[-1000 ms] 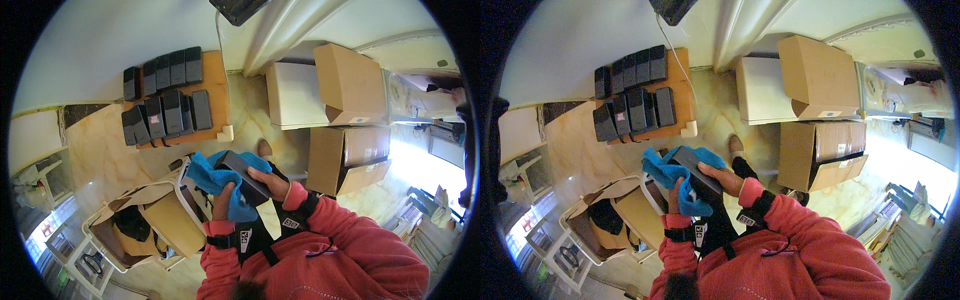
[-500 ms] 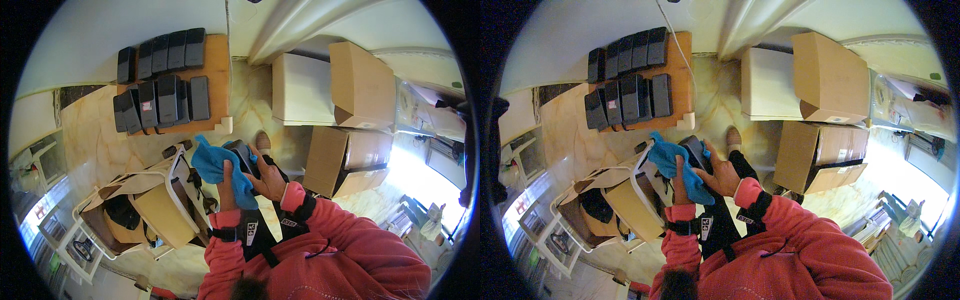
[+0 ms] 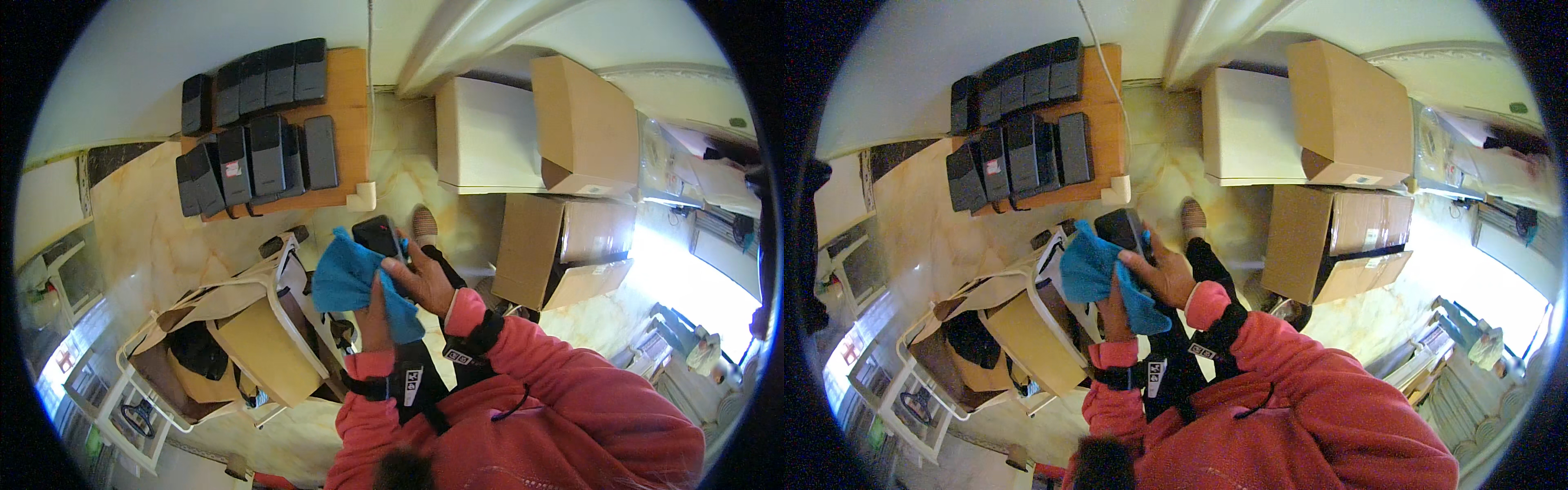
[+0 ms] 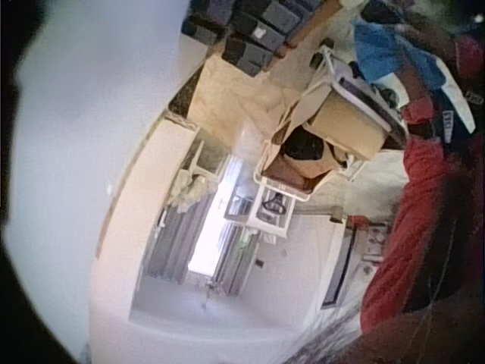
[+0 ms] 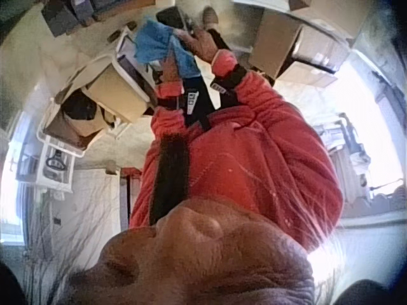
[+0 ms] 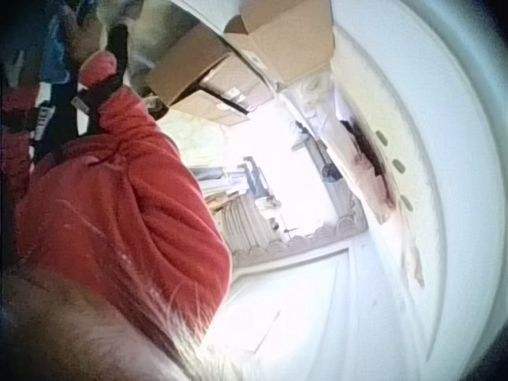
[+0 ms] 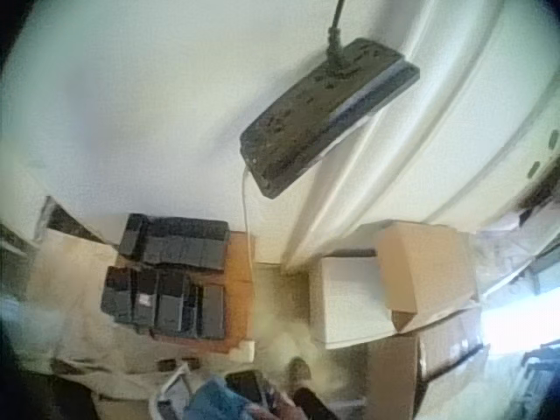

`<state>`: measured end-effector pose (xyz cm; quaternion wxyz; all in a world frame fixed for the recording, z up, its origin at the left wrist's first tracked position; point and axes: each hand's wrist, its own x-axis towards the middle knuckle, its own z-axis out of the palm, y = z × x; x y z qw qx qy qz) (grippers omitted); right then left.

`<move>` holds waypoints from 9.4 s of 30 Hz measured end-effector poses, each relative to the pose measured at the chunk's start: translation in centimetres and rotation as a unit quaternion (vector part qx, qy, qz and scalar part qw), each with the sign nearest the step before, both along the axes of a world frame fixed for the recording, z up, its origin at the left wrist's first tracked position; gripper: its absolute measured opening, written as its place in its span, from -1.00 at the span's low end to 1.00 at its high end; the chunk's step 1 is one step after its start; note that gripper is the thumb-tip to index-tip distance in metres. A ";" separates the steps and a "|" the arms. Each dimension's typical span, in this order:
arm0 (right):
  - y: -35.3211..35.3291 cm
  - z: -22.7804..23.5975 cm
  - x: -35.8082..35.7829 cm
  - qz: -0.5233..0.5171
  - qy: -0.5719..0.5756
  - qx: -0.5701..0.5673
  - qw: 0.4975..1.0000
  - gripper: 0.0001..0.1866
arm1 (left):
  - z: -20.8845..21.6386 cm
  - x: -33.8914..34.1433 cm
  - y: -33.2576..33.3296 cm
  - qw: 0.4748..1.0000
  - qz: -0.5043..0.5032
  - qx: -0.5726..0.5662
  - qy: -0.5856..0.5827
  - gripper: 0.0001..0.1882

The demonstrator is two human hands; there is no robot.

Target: The person sits on the floor and wipes several small rectangular electronic devices with a blue cloth. They pick up each device from a wooden table, wipe it thoroughly, and place it back on the table. The person repeats this process for multiple devices.

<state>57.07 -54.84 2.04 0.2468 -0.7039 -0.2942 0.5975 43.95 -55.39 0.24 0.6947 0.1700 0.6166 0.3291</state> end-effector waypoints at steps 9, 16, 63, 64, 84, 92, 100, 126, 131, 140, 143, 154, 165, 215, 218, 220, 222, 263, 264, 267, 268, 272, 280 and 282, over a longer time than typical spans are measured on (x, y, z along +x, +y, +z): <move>-2.7 1.1 -2.8 -0.007 -0.023 0.072 0.997 0.11 | -0.4 -2.6 4.5 0.992 -0.031 -0.017 -0.120 -0.41; -0.2 -0.3 -0.7 -0.044 -0.127 0.096 0.986 0.11 | 0.1 0.3 2.5 0.957 0.014 -0.107 -0.270 -0.35; -2.3 -1.3 5.4 -0.089 0.278 -0.001 0.956 -0.46 | -3.3 3.6 3.3 0.962 0.035 0.018 -0.269 -0.45; -2.3 -1.4 5.3 -0.106 0.317 0.007 0.943 -0.47 | -2.9 3.5 3.8 0.971 0.009 0.025 -0.239 -0.45; -4.6 -2.9 5.7 0.177 -0.050 0.106 0.977 -0.18 | -3.3 3.0 5.4 0.964 -0.008 -0.090 -0.252 -0.50; -5.3 -5.5 10.3 0.044 -0.059 0.024 0.997 -0.28 | -3.1 3.1 3.8 0.948 0.086 -0.097 -0.290 -0.52; -2.6 -16.2 22.2 -0.110 -0.367 -0.022 0.923 -0.33 | -4.3 3.6 -1.3 0.914 0.097 -0.189 -0.345 -0.49; 2.7 -25.1 25.8 -0.090 -0.495 -0.092 0.860 -0.29 | -5.3 5.4 -4.0 0.932 0.042 -0.286 -0.219 -0.54; 2.2 -23.5 25.5 -0.047 -0.509 -0.118 0.851 -0.21 | -4.2 4.7 -4.1 0.918 0.096 -0.300 -0.241 -0.53; 7.8 -12.5 11.3 0.067 -0.241 0.261 0.932 -0.69 | -1.2 1.2 -1.0 0.963 0.133 -0.137 -0.190 -0.53; 13.1 -10.3 4.8 0.120 -0.247 0.172 0.946 -0.47 | -0.3 -0.3 1.3 0.949 0.157 -0.072 -0.265 -0.53; 19.6 -11.2 -3.5 0.060 -0.356 0.038 0.932 -0.23 | 0.4 -5.4 5.5 0.931 0.194 -0.130 -0.281 -0.55; 19.2 -11.0 -1.6 0.024 -0.295 0.059 0.953 -0.36 | 0.7 -6.9 8.9 0.943 0.171 -0.136 -0.251 -0.54; 1.9 13.1 6.5 0.274 -0.103 0.200 0.935 -0.30 | 12.8 3.9 3.7 0.992 0.016 0.127 -0.022 -0.56; 0.9 13.8 6.1 0.256 0.005 0.163 0.953 -0.25 | 12.7 2.7 5.4 0.989 0.053 0.126 -0.056 -0.56; 0.4 14.2 6.4 0.224 0.126 0.134 0.957 -0.25 | 12.3 1.5 5.7 0.987 0.027 0.064 -0.146 -0.53; 0.2 14.1 6.8 0.231 0.156 0.074 0.958 -0.26 | 11.5 0.1 5.4 0.971 0.009 0.026 -0.239 -0.55; -1.5 13.7 2.2 0.239 0.080 0.123 0.960 -0.15 | 9.2 -1.4 0.8 0.948 0.083 0.172 -0.254 -0.60; -1.7 13.7 2.0 0.260 0.035 0.086 0.961 -0.13 | 9.2 -1.4 0.9 0.955 0.074 0.170 -0.233 -0.59; -1.7 13.7 2.0 0.265 -0.006 0.082 0.961 -0.09 | 9.2 -1.4 0.8 0.983 0.075 0.106 -0.129 -0.63; -1.6 13.7 2.0 0.262 0.002 0.088 0.961 -0.08 | 9.1 -1.3 0.6 0.981 0.105 0.065 -0.151 -0.64; -1.0 14.1 2.8 0.171 0.234 -0.046 0.956 -0.19 | 8.4 -1.2 -0.6 0.965 0.172 0.057 -0.190 -0.78; 0.0 15.4 4.0 0.159 0.230 0.008 0.960 -0.30 | 7.5 -3.5 -2.6 0.980 0.109 0.132 -0.104 -0.66; 0.5 15.2 4.3 0.189 0.124 0.066 0.972 -0.28 | 9.2 -2.9 -3.2 0.965 0.166 0.023 -0.202 -0.60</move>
